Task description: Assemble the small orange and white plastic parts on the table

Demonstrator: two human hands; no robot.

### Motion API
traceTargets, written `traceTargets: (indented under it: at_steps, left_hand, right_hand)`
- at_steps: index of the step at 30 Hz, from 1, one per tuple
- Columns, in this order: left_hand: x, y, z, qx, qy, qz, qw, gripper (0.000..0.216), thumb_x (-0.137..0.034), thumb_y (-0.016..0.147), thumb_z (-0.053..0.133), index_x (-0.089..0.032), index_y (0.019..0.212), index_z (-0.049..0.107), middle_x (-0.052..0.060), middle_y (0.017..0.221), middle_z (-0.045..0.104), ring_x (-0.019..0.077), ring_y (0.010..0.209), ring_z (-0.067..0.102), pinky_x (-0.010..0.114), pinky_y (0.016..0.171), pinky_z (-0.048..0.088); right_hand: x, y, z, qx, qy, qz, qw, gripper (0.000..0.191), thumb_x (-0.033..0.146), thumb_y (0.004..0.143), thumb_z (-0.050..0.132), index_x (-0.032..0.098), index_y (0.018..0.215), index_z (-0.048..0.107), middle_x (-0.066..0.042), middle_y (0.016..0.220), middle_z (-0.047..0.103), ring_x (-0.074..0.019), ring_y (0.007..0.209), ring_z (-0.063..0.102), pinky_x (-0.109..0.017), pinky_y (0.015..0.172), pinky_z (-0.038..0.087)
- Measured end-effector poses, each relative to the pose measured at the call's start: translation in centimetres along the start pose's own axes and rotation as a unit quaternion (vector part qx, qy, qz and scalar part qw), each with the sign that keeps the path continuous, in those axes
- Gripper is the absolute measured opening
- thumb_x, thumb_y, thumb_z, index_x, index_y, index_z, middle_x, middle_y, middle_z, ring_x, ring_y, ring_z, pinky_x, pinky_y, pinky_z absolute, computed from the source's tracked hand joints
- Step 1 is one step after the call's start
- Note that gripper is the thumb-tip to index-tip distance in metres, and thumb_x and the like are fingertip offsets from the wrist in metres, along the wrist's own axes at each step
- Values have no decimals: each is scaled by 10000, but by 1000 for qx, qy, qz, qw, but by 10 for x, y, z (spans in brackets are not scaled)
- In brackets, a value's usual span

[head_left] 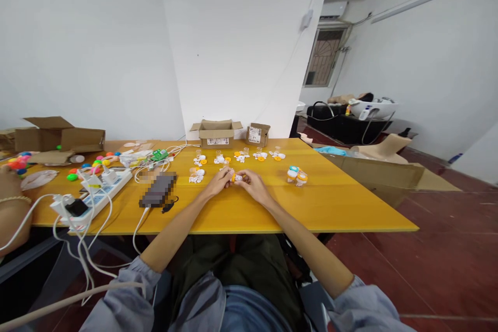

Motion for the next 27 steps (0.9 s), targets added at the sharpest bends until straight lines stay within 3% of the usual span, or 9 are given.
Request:
traceTargets:
  at_steps: [9,16,21,25,27]
  left_hand:
    - [1,2,2,12,-6,1,1000,493,-687,802,586,-200,784,516,-54,643,484,93,550,445,242,536,366]
    - [2,1,3,20,2,-18,1000,509,-703,801,562,-202,736,494,-53,602,458,105,557,431,249,542,354]
    - [5,1,-1,4,5,-24,1000,481,-670,829,557,-198,752,502,-48,614,474,113,589,477,243,560,387]
    - [4,1,-2,-3,6,-21,1000,490,-680,834,548,-201,753,485,-54,608,466,108,564,455,247,549,374]
    - [3,1,-2,-6,6,-15,1000,498,-685,832,550,-199,746,480,-54,611,463,105,563,449,247,553,381]
  right_hand:
    - [-7,-2,7,24,5,19,1000,272,477,790,671,225,872,611,7,776,693,-178,711,625,-303,677,494]
    - [7,-6,3,19,-76,-10,997,183,413,822,669,246,879,621,-15,783,695,-199,699,614,-322,690,492]
    - [14,-8,0,-3,-121,-20,992,151,356,815,681,263,927,638,-45,884,708,-227,795,640,-340,741,494]
    - [6,-6,-1,-6,-107,29,994,322,437,774,722,260,1023,621,-21,845,700,-225,771,646,-337,720,494]
    - [0,-6,1,5,-99,58,993,298,494,820,660,252,989,621,-5,777,688,-216,724,642,-325,684,479]
Point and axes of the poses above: each hand's wrist, its own y-axis towards the middle knuckle, its own z-axis out of the palm, x = y × z, the point moved 10 cm from there along y, towards the middle knuckle
